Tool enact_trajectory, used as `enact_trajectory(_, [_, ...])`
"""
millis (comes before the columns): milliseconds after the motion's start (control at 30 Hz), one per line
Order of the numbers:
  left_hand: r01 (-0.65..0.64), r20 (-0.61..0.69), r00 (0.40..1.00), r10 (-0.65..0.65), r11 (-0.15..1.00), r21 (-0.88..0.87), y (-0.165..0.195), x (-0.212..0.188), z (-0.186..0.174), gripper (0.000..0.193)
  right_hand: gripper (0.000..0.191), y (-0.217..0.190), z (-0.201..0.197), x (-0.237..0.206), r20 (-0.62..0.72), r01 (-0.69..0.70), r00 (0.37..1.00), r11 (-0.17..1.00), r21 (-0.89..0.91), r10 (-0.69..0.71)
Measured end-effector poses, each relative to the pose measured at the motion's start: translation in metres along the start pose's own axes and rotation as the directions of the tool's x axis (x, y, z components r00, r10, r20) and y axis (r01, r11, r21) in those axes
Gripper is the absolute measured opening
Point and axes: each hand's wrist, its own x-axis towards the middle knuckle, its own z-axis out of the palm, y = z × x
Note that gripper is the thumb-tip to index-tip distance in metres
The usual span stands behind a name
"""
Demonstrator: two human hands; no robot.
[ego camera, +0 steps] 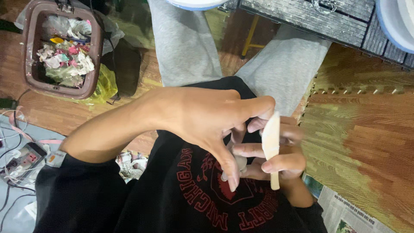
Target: The person is shaping a small clay object using a wooden sculpting tool. They hold the clay in their left hand and use the tool in their right hand to carve and smooth the surface, occasionally rotating the object to access different sides.
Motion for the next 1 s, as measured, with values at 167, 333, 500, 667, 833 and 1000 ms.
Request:
enact_trajectory(167, [0.181,0.022,0.983,-0.181,0.983,-0.006,-0.005,-0.005,0.001,0.060,0.056,0.009,0.010,-0.004,-0.113,0.065,0.992,0.997,0.048,-0.060])
enact_trajectory(333, [0.231,-0.041,0.971,-0.237,0.967,-0.102,-0.015,-0.018,0.004,0.060,0.057,0.028,-0.002,-0.004,-0.123,0.171,0.975,0.977,-0.127,-0.187])
enact_trajectory(500, [0.018,-0.170,0.981,-0.095,0.914,-0.406,-0.030,-0.027,0.031,0.075,0.054,0.040,-0.010,-0.003,-0.150,0.445,0.875,0.887,-0.125,-0.460])
enact_trajectory(667, [-0.109,-0.273,0.962,-0.005,0.911,-0.399,-0.042,-0.033,0.040,0.079,0.049,0.041,0.000,-0.003,-0.175,0.477,0.832,0.840,-0.257,-0.526])
enact_trajectory(833, [-0.117,-0.278,0.959,-0.046,0.833,-0.542,-0.040,-0.042,0.033,0.069,0.064,0.029,-0.001,0.010,-0.348,0.389,0.832,0.902,-0.188,-0.432])
enact_trajectory(1000, [-0.105,-0.325,0.939,-0.115,0.804,-0.586,-0.046,-0.050,0.030,0.066,0.038,0.032,-0.010,0.016,-0.420,0.313,0.858,0.949,-0.032,-0.297])
